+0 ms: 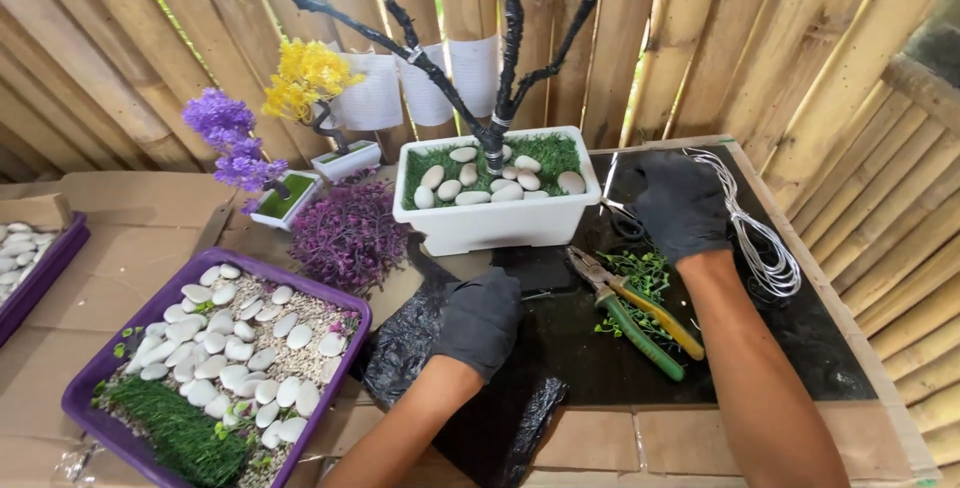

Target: The person assembles a miniature bonsai tree by wrapping the branches with black tape, securing them with wire, and trimming excess wire. They then place white stones and green moss into the pot to complete the arrangement.

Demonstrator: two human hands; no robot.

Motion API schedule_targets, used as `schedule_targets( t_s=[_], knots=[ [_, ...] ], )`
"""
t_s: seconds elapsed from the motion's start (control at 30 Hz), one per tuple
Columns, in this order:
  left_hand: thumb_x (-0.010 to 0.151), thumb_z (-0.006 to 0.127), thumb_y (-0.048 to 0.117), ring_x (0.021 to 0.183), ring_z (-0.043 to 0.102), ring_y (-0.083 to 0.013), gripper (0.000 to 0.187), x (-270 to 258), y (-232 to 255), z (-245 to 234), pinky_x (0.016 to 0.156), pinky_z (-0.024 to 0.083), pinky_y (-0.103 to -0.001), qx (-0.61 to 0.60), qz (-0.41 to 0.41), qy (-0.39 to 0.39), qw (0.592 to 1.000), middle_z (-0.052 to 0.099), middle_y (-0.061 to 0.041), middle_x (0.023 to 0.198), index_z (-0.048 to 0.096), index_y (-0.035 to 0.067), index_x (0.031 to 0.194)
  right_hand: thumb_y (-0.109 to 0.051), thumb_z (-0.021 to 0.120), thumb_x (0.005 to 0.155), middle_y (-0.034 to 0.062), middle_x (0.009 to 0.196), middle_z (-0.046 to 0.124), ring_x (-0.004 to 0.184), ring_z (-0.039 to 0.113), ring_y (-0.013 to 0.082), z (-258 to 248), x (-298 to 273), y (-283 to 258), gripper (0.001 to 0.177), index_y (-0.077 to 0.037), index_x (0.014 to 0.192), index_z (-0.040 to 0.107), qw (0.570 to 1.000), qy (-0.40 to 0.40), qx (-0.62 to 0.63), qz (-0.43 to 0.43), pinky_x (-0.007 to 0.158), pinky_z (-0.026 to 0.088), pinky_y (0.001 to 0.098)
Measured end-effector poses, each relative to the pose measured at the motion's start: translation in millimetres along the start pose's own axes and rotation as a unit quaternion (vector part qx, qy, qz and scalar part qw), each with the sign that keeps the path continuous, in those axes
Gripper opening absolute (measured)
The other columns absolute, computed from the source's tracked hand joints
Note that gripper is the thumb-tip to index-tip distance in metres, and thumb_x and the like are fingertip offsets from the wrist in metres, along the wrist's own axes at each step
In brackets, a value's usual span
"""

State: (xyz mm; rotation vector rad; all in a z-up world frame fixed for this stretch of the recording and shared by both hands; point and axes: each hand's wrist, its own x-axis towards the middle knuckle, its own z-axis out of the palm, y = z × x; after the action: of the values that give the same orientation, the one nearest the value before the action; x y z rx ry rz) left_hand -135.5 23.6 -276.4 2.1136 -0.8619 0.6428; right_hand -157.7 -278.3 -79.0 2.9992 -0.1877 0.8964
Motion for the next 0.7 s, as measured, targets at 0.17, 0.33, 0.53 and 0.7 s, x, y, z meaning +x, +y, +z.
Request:
schedule_targets(
  t_s=[0.17, 0.33, 0.53, 0.7],
  knots=[
    [0.095, 0.07, 0.032, 0.086, 0.068, -0.0339, 0.018, 23.5, 57.3, -47.1, 0.086, 0.05, -0.046, 0.299, 0.073, -0.069, 0.949, 0.073, -0.011, 0.088, 0.073, 0.014, 0.095, -0.039, 0.067, 0.103, 0.0033, 0.079, 0.073, 0.086, 0.073, 0.0302, -22.1, 1.6, 2.5, 0.016, -0.024, 0.099, 0.073, 0.996, 0.067, 0.043, -0.04, 0.081, 0.058, 0.0401],
    [0.091, 0.071, 0.04, 0.086, 0.07, -0.0293, 0.02, 55.6, 89.2, -93.3, 0.081, 0.054, -0.041, 0.187, -0.041, -0.105, 0.976, 0.072, -0.003, 0.085, 0.071, 0.02, 0.094, -0.034, 0.076, 0.103, 0.0123, 0.088, 0.075, 0.092, 0.072, 0.0381, -80.7, -6.7, -43.5, 0.016, -0.019, 0.105, 0.076, 0.984, 0.093, 0.133, -0.067, 0.079, 0.058, 0.044],
    [0.089, 0.072, 0.042, 0.09, 0.076, -0.0202, 0.012, 109.3, 91.6, -134.8, 0.077, 0.06, -0.032, -0.098, -0.267, -0.055, 0.957, 0.075, 0.006, 0.08, 0.074, 0.031, 0.094, -0.032, 0.077, 0.096, 0.0099, 0.09, 0.078, 0.092, 0.073, 0.0348, -106.9, 3.7, -113.8, 0.016, -0.018, 0.103, 0.079, 0.956, 0.021, 0.272, -0.113, 0.076, 0.059, 0.041],
    [0.077, 0.078, 0.038, 0.058, 0.072, -0.0096, 0.01, 168.2, 59.7, -141.2, 0.065, 0.057, -0.023, -0.171, -0.345, 0.112, 0.916, 0.067, 0.011, 0.055, 0.072, 0.032, 0.074, -0.024, 0.079, 0.094, 0.009, 0.09, 0.076, 0.09, 0.073, 0.0343, -59.9, 38.6, -124.8, 0.012, -0.018, 0.104, 0.077, 0.962, 0.041, 0.234, -0.137, 0.075, 0.058, 0.0442]
  ],
)
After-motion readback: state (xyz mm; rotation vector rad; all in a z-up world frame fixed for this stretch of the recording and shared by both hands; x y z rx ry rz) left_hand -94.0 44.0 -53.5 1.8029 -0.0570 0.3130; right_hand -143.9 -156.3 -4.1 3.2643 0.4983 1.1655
